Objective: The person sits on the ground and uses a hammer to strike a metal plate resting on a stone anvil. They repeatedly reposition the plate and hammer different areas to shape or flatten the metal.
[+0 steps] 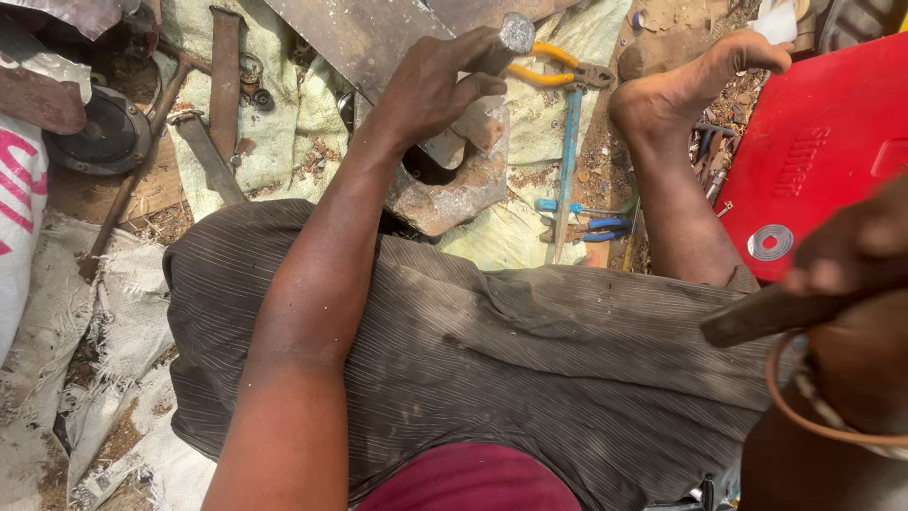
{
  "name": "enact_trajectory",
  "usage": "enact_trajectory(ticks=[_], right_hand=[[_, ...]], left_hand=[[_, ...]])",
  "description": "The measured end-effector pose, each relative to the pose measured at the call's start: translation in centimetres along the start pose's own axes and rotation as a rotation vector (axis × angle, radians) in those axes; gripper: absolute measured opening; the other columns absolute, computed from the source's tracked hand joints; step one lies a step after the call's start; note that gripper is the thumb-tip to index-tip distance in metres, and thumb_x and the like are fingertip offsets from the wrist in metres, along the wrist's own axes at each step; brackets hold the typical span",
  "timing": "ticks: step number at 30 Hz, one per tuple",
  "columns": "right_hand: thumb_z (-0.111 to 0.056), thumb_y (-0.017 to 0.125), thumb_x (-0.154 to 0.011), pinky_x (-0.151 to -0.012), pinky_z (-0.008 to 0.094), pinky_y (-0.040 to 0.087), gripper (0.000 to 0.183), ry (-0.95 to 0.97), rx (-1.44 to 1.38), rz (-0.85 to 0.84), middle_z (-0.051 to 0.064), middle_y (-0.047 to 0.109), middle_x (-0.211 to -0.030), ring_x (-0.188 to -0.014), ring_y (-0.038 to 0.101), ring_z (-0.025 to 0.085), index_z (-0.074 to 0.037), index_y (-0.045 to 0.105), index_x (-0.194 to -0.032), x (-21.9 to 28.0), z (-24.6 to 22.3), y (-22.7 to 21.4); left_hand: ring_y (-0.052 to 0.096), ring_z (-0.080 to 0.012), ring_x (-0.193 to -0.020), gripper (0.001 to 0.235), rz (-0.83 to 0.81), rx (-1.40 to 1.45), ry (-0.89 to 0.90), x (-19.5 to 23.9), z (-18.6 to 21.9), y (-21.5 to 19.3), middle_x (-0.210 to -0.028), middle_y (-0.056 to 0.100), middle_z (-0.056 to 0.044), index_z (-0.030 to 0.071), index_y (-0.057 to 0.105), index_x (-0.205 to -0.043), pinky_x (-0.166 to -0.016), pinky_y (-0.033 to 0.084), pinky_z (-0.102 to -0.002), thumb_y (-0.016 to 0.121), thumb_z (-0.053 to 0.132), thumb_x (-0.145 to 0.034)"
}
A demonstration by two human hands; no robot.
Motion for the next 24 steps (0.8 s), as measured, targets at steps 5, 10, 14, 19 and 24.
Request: enact_trajectory(ticks=[5, 10, 14, 19, 24], right_hand=[[-0.022, 0.057, -0.11, -0.046, 0.026, 0.044, 0.021, 0.113, 0.09, -0.038, 0.003, 0.055, -0.076, -0.056, 0.052, 0.009, -0.002, 0.051, -0.114, 1.7, 9.6, 0.6], [-0.025, 0.057, -0.111, -0.044, 0.026, 0.041, 0.023, 0.563, 0.007, -0.342, 0.002, 0.053, -0.072, -0.055, 0.05, 0.009, -0.003, 0.053, -0.107, 5.1, 0.5, 4.2], [-0.025, 0.054, -0.109, -0.04, 0.025, 0.041, 0.018, 0.477, -0.094, -0.285, -0.001, 0.049, -0.069, -0.051, 0.046, 0.008, -0.007, 0.055, -0.11, 2.2, -10.4, 2.4], [-0.022, 0.056, -0.111, -0.049, 0.025, 0.044, 0.016, 0.112, 0.047, -0.198, 0.0, 0.051, -0.076, -0.06, 0.05, 0.009, -0.006, 0.054, -0.109, -0.4, -5.7, 1.1], [-0.02, 0.058, -0.113, -0.058, 0.026, 0.046, 0.016, 0.084, 0.266, -0.195, 0.001, 0.053, -0.083, -0.069, 0.053, 0.011, -0.006, 0.052, -0.109, 4.5, 0.7, 3.6]], left_hand=[[0.077, -0.0249, -0.084, 0.05, -0.01, -0.063, -0.062, -0.1, -1.2, 0.5, -0.103, 0.079, -0.014, 0.009, 0.063, -0.137, -0.079, 0.059, -0.046, 0.078, 0.032, -0.095], [0.075, -0.031, -0.091, 0.047, 0.067, -0.172, 0.066, 0.7, 1.0, -1.0, -0.106, 0.078, -0.016, 0.005, 0.064, -0.136, -0.082, 0.059, -0.047, 0.08, 0.03, -0.099], [0.077, -0.0234, -0.091, 0.023, -0.04, -0.015, -0.056, -0.7, 1.4, -1.3, -0.106, 0.079, -0.01, 0.01, 0.068, -0.117, -0.087, 0.061, -0.042, 0.076, 0.025, -0.101], [0.078, -0.0214, -0.086, 0.021, -0.035, -0.026, -0.032, -0.1, 0.4, -0.4, -0.098, 0.079, -0.008, 0.011, 0.069, -0.116, -0.08, 0.063, -0.04, 0.075, 0.02, -0.099], [0.079, -0.0223, -0.087, 0.019, 0.012, -0.02, 0.068, 0.0, 1.2, -1.0, -0.096, 0.079, -0.01, 0.009, 0.068, -0.113, -0.085, 0.065, -0.042, 0.077, 0.02, -0.1]])
Point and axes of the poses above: each hand's wrist, its own x-axis away from the middle knuckle, its own y-axis out of the palm, z = x × y, the point moved 5 cm from there along -x, towards the middle knuckle
